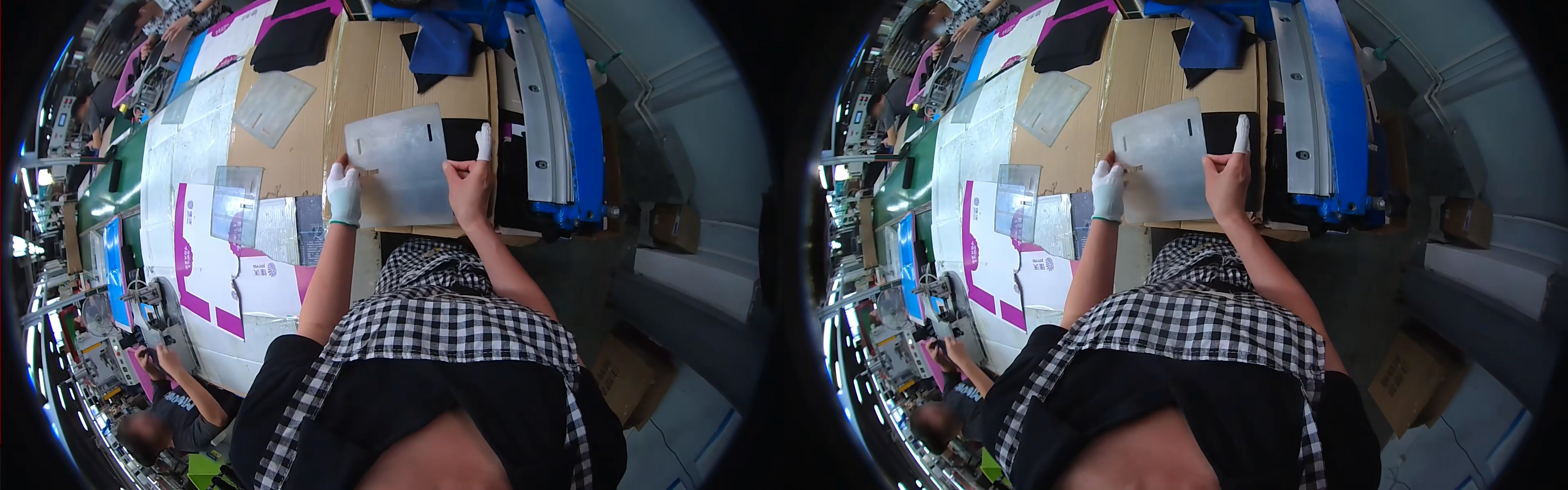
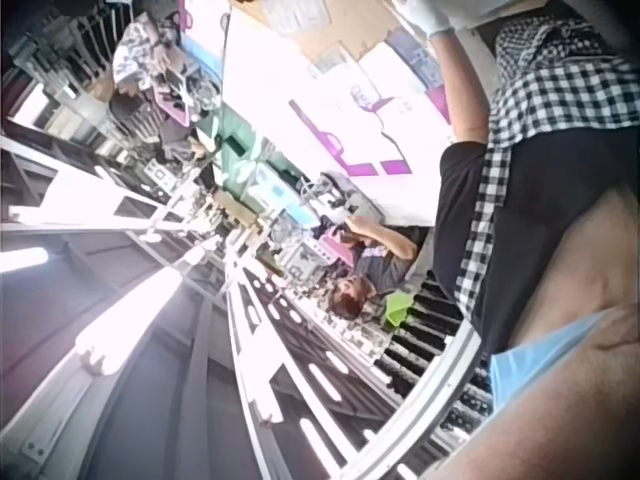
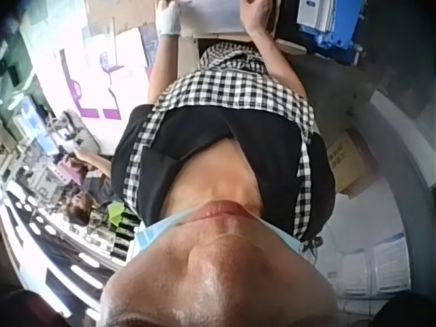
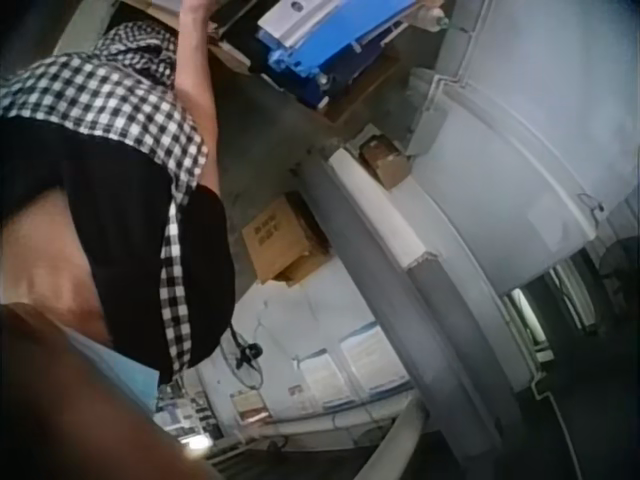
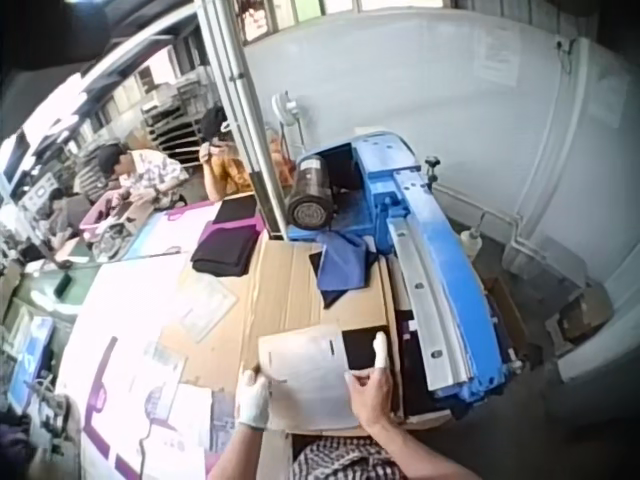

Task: Aligning material sheets with templates and feeding them into a manufacturing machine for processing.

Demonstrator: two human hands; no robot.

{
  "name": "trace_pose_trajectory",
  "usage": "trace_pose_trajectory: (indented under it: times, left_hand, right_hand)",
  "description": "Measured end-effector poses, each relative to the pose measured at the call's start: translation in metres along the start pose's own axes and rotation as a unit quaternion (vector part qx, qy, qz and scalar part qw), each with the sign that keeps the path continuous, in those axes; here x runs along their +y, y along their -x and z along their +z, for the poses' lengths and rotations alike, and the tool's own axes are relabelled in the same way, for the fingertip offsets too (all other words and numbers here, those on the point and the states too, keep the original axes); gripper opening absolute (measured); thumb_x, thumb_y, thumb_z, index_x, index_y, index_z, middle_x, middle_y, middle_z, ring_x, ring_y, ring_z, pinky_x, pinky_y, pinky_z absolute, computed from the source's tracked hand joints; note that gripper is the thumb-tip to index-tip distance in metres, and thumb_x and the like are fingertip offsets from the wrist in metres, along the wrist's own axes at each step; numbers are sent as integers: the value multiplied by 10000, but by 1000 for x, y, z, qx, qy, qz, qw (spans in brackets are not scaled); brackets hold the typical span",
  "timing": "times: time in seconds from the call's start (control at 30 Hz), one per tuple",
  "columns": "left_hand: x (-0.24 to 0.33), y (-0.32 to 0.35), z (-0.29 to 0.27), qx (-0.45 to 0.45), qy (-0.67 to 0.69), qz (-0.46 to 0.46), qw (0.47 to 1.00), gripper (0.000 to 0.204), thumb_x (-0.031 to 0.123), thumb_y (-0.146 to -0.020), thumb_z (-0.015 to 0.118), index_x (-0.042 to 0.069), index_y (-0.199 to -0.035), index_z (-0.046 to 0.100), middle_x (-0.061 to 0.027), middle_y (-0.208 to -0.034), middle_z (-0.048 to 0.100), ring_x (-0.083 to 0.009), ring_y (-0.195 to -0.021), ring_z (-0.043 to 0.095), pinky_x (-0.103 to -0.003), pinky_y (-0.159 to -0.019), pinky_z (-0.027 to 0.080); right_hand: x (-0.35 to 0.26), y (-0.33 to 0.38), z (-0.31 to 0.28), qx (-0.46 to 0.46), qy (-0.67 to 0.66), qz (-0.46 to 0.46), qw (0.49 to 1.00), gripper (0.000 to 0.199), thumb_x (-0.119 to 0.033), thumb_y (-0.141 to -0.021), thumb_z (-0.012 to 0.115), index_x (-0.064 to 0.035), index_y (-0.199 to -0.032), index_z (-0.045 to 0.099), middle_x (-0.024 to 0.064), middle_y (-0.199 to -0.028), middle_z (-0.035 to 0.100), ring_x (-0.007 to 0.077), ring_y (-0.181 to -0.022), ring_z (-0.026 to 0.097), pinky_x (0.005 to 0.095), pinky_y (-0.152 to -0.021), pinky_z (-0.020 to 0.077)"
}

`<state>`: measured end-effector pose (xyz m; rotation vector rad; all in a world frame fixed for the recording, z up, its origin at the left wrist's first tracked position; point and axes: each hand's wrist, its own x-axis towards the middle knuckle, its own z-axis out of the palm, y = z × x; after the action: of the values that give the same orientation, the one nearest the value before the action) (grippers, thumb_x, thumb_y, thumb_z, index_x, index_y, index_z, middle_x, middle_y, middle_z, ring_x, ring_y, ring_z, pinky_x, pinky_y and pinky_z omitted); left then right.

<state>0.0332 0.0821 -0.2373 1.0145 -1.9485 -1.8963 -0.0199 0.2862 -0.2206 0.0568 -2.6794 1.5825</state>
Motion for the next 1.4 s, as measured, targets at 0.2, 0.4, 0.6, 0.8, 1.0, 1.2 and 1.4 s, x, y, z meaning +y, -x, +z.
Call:
trace_pose_trajectory:
  times: [0.2,0.4,0.6,0.8,1.0,1.2,1.4]
  left_hand:
    - [-6,13,15,22,-47,90,995,430,53,-844,399,-32,-1265,371,-172,-1232,478,-214,-980,527,-261,-845,398]
    - [-6,34,32,70,13,129,989,413,32,-859,376,-36,-1267,374,-169,-1259,458,-220,-1106,478,-250,-924,352]
    - [1,44,31,62,24,148,987,401,30,-873,368,-38,-1268,373,-165,-1270,447,-227,-1158,444,-250,-958,329]
    - [-13,39,43,22,37,129,991,390,55,-881,387,-26,-1262,389,-165,-1257,459,-230,-1136,463,-257,-952,337]
    - [-49,25,69,-44,21,120,992,381,98,-882,418,21,-1256,423,-162,-1207,497,-239,-1070,505,-275,-908,376]
    - [-53,31,78,-46,-43,123,990,378,126,-879,439,53,-1249,441,-154,-1153,527,-244,-1021,523,-285,-863,403]
    - [-50,32,85,-45,-88,111,989,384,153,-870,444,61,-1243,449,-163,-1117,538,-264,-997,530,-301,-839,417]
  right_hand:
    - [15,8,0,46,44,-46,997,631,13,-728,622,60,-1275,309,103,-808,538,184,-643,522,289,-590,453]
    - [36,8,-1,34,39,24,998,759,28,-727,625,-21,-1359,208,150,-1072,533,168,-711,558,253,-610,482]
    - [34,10,3,26,13,29,999,755,31,-729,625,-19,-1355,206,163,-1138,498,202,-803,575,259,-644,491]
    - [31,15,-9,25,63,6,998,740,10,-738,619,-7,-1349,201,194,-1227,434,275,-934,563,313,-757,481]
    - [31,24,-19,98,174,-133,971,714,5,-739,601,17,-1336,210,230,-1265,399,355,-1047,504,385,-888,417]
    - [40,32,-21,90,207,-151,962,702,7,-738,585,27,-1332,212,251,-1273,384,392,-1079,466,404,-916,387]
    - [45,29,-19,59,240,-70,966,680,-37,-764,564,21,-1339,206,265,-1216,423,406,-996,502,407,-857,415]
